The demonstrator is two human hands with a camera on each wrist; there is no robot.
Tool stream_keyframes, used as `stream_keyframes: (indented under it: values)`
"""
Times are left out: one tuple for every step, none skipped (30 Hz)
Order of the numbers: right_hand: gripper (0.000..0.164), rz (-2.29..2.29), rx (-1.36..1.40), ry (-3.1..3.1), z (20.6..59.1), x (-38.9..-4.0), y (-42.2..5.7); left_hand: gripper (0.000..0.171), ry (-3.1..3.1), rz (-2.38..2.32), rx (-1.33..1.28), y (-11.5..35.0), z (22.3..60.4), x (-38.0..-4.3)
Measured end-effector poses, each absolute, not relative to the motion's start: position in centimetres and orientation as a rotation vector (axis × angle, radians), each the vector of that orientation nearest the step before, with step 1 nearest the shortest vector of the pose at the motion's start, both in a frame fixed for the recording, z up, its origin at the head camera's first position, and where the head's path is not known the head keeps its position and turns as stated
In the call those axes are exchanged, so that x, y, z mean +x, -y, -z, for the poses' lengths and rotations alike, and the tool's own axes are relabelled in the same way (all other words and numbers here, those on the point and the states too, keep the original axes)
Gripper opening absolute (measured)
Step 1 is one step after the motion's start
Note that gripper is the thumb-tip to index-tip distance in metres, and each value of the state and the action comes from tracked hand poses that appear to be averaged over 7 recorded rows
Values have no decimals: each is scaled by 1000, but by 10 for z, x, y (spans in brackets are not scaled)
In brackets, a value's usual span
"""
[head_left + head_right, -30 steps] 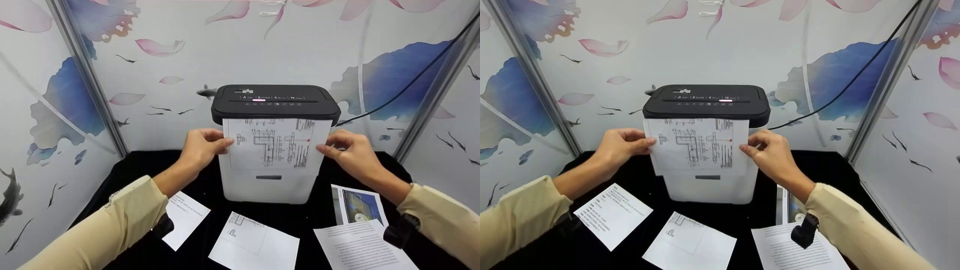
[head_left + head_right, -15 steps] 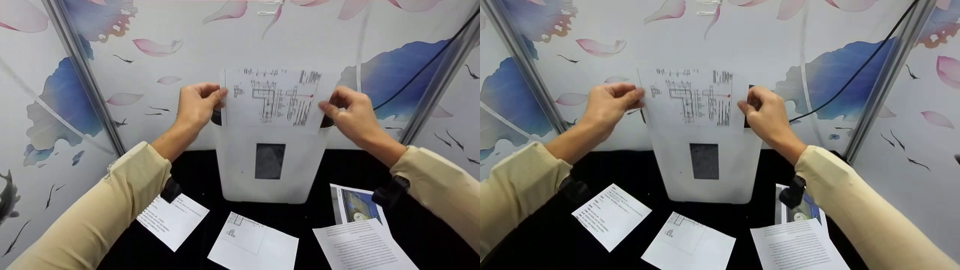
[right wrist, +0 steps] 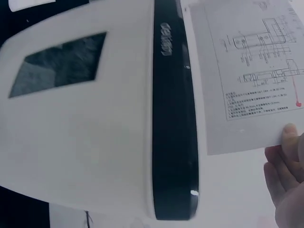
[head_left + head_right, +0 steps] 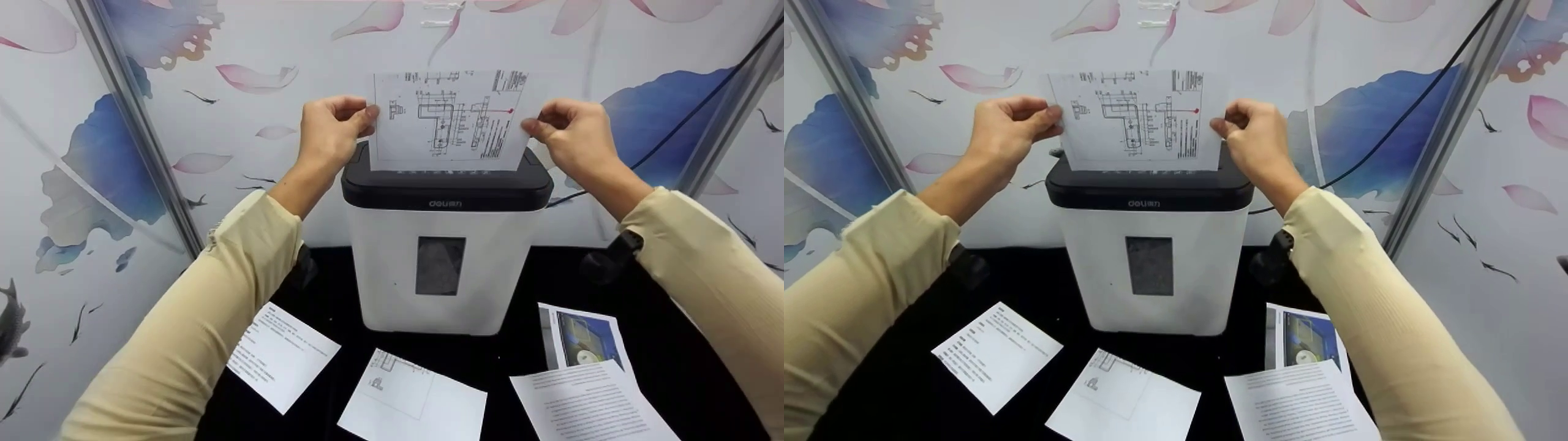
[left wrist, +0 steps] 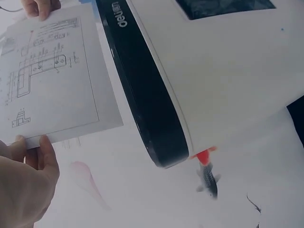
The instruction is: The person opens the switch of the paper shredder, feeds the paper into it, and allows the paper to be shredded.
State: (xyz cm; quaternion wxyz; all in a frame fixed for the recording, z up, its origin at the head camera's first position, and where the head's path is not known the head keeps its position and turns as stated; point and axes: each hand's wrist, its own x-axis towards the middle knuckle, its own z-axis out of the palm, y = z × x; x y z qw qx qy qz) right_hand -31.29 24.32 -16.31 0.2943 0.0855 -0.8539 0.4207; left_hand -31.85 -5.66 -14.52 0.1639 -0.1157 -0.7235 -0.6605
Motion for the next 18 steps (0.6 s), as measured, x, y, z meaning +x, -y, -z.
stream_keyframes:
  values:
    - [18,-1122,217,2279,161,-315,-244,24,2070,1873,-334,56,145,-320]
    - [18,-1114,205,2287,159,-317,-244,24,2079,1864,-333,55,145,-322]
    - [19,-1108,194,2296,158,-318,-245,24,2088,1855,-331,55,145,-324]
    - [20,-1101,184,2304,156,-320,-245,24,2093,1856,-327,55,145,-326]
    - [20,-1095,175,2312,155,-321,-245,23,2098,1853,-323,54,146,-328]
    - [22,-1089,164,2324,154,-322,-245,23,2102,1851,-322,54,146,-330]
    - [23,-1081,153,2335,152,-323,-245,24,2108,1845,-318,54,146,-331]
    - [24,-1078,141,2346,151,-324,-245,24,2116,1838,-313,54,147,-333]
    - [26,-1082,132,2356,150,-325,-245,24,2125,1825,-310,53,147,-334]
    - [28,-1089,122,2367,149,-326,-246,24,2135,1810,-306,53,147,-336]
    - [30,-1095,112,2377,148,-326,-246,24,2140,1799,-305,53,148,-337]
    - [32,-1104,103,2384,148,-327,-246,24,2144,1790,-305,52,148,-338]
    - [34,-1110,93,2391,148,-327,-246,24,2147,1783,-303,52,149,-339]
    - [36,-1116,84,2396,148,-328,-246,24,2150,1778,-304,51,149,-339]
    - [37,-1120,76,2402,148,-329,-246,24,2152,1776,-306,51,150,-340]
    - [38,-1126,69,2407,148,-329,-246,24,2150,1780,-310,51,150,-340]
    - [38,-1124,67,2409,149,-329,-246,24,2146,1783,-314,51,150,-340]
    - [38,-1119,69,2410,149,-330,-246,24,2145,1784,-315,51,150,-341]
